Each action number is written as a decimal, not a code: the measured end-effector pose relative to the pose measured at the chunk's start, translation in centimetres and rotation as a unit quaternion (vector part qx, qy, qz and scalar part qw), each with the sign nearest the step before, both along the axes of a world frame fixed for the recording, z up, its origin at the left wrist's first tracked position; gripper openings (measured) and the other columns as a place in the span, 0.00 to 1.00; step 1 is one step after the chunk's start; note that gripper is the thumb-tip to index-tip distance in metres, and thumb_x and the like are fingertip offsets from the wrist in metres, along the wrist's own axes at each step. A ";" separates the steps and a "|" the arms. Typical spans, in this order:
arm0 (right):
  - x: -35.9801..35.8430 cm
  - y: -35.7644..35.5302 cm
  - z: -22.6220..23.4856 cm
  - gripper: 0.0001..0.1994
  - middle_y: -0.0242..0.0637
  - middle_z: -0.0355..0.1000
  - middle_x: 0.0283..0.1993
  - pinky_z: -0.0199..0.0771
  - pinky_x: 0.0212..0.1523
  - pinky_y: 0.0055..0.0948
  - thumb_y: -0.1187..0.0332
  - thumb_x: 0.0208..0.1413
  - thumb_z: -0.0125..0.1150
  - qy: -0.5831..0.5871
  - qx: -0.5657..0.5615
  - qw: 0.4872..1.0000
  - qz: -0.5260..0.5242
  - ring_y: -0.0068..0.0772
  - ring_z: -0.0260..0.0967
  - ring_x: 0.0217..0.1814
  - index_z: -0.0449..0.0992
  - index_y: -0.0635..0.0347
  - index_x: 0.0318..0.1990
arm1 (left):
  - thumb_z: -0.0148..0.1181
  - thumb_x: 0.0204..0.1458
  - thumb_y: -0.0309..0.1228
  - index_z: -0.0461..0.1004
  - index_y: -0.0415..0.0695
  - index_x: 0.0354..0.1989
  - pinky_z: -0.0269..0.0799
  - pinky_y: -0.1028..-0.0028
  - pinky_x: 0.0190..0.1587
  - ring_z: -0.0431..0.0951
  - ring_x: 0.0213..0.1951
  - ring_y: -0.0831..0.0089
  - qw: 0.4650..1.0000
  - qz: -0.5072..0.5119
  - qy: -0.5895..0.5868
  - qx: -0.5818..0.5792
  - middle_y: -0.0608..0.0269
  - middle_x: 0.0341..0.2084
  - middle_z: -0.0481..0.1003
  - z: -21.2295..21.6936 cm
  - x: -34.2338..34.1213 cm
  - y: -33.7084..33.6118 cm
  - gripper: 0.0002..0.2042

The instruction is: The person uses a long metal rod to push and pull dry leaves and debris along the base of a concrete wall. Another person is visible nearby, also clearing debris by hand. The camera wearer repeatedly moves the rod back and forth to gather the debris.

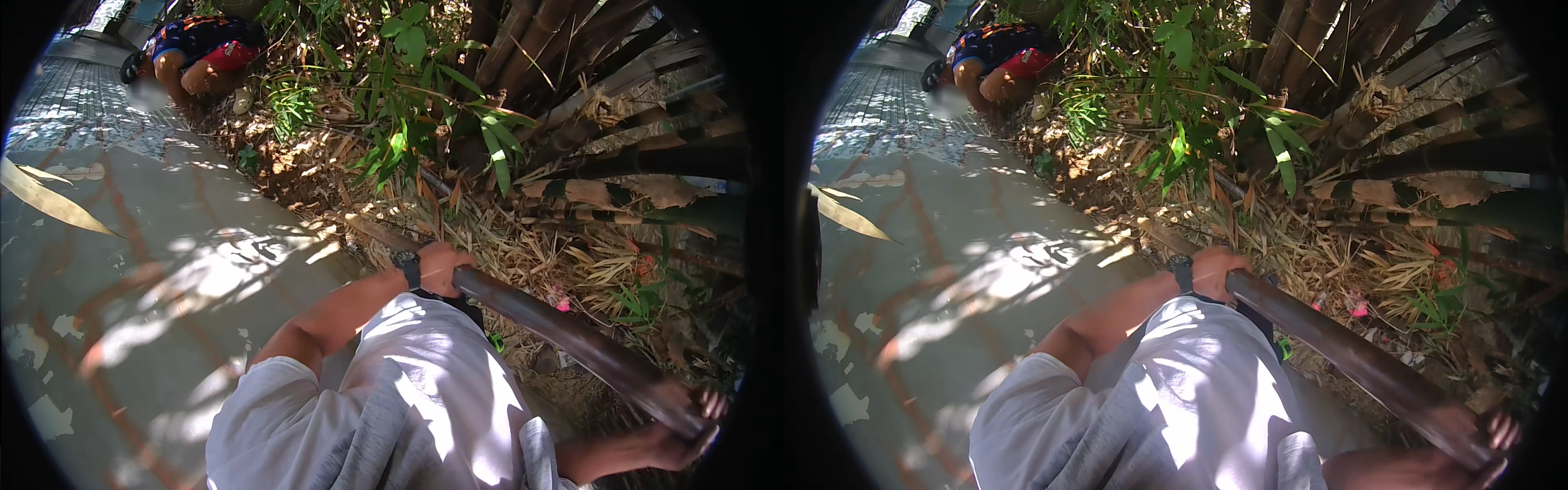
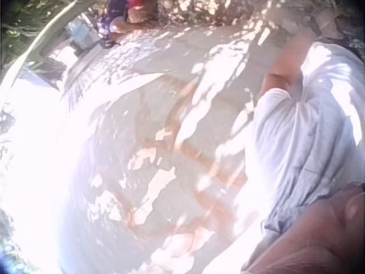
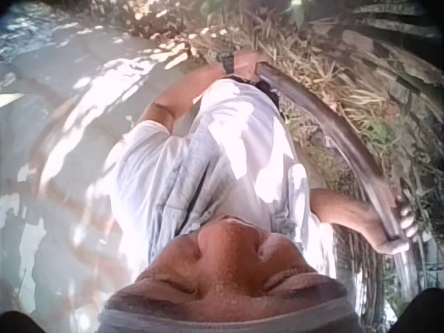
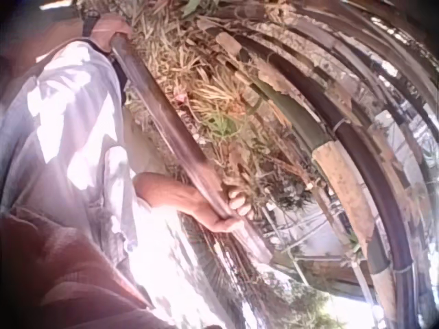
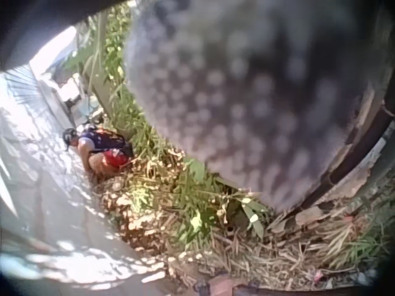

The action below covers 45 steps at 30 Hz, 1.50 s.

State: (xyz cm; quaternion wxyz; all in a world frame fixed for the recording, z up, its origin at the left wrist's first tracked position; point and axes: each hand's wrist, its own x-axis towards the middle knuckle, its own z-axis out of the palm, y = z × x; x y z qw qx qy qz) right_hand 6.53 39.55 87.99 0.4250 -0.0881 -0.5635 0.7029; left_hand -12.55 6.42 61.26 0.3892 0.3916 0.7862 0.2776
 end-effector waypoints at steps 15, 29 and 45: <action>8.0 10.2 -27.0 0.11 0.31 0.69 0.39 0.68 0.54 0.41 0.67 0.63 0.61 -0.073 -0.231 0.967 -0.086 0.31 0.65 0.46 0.67 0.55 0.48 | 0.64 0.45 0.41 0.67 0.44 0.63 0.72 0.53 0.57 0.74 0.54 0.45 0.987 0.110 0.052 -0.107 0.45 0.47 0.78 -20.9 5.2 -0.8 0.34; 14.4 20.5 -43.5 0.20 0.51 0.67 0.60 0.67 0.61 0.53 0.57 0.65 0.54 -0.405 -0.418 0.768 -0.267 0.50 0.66 0.59 0.71 0.67 0.53 | 0.70 0.44 0.40 0.74 0.46 0.59 0.76 0.61 0.52 0.81 0.48 0.55 0.907 0.399 -0.041 -0.127 0.49 0.45 0.80 -17.1 12.4 -1.6 0.30; 11.1 4.2 -15.5 0.30 0.24 0.71 0.33 0.67 0.53 0.39 0.59 0.35 0.87 0.043 0.049 0.911 0.406 0.28 0.73 0.35 0.67 0.48 0.39 | 0.74 0.33 0.31 0.74 0.46 0.52 0.72 0.55 0.57 0.75 0.53 0.48 0.976 0.170 0.113 -0.072 0.50 0.47 0.76 -15.3 11.0 -2.8 0.31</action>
